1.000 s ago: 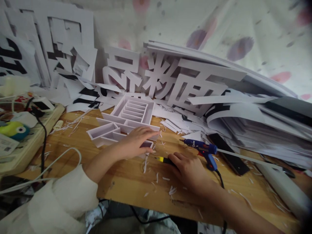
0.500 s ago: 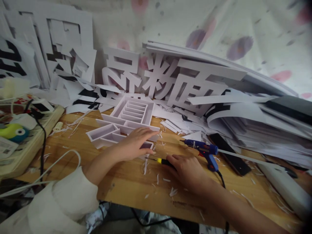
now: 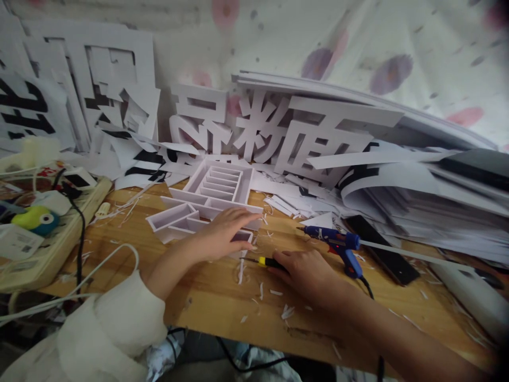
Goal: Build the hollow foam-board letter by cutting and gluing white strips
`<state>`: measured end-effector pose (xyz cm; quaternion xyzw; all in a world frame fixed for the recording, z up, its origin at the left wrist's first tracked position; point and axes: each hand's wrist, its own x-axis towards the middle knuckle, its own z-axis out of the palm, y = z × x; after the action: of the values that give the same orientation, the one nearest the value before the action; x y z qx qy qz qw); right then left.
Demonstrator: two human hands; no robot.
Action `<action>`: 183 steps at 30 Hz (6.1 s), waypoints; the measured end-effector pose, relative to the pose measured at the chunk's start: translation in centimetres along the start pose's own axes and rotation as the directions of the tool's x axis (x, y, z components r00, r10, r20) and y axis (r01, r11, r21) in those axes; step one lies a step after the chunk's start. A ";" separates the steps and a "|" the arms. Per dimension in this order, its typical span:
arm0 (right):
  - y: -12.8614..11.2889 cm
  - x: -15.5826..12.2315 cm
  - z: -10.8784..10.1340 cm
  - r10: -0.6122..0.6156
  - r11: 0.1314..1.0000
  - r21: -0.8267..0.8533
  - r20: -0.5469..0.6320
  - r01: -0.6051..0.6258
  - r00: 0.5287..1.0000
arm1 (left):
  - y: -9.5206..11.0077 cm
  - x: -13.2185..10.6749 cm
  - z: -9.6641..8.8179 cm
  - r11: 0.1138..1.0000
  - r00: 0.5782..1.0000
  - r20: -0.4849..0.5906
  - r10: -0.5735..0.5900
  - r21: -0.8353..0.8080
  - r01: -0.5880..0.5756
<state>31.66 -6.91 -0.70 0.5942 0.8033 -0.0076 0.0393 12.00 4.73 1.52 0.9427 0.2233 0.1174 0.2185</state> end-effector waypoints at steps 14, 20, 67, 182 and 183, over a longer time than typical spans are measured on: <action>-0.8 0.0 -0.4 -0.044 0.993 -0.108 0.077 0.052 0.996 | 0.1 -0.1 0.0 1.000 0.999 -0.032 0.012 -0.024 -0.013; -0.8 -0.8 0.1 -0.157 0.980 -0.116 0.059 0.163 0.986 | -0.1 -0.1 0.1 0.999 0.998 -0.053 0.028 -0.019 -0.029; -0.2 -1.8 -0.1 0.140 0.896 0.442 -0.187 -0.044 0.972 | 0.9 -10.2 1.7 0.727 0.892 -0.111 -0.438 -0.628 0.279; -1.6 -1.1 -0.3 0.108 0.992 0.068 -0.071 -0.103 0.992 | -1.4 -2.3 1.5 0.991 0.913 -0.386 -0.131 -0.017 0.135; -1.6 -1.1 -0.2 0.098 0.994 0.057 -0.060 -0.095 0.993 | -1.5 -2.3 1.5 0.990 0.913 -0.386 -0.132 -0.015 0.137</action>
<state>30.46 -8.38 -0.49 0.6332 0.7740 -0.0091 -0.0017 9.95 4.26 -0.79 0.8848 0.3270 0.2838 0.1721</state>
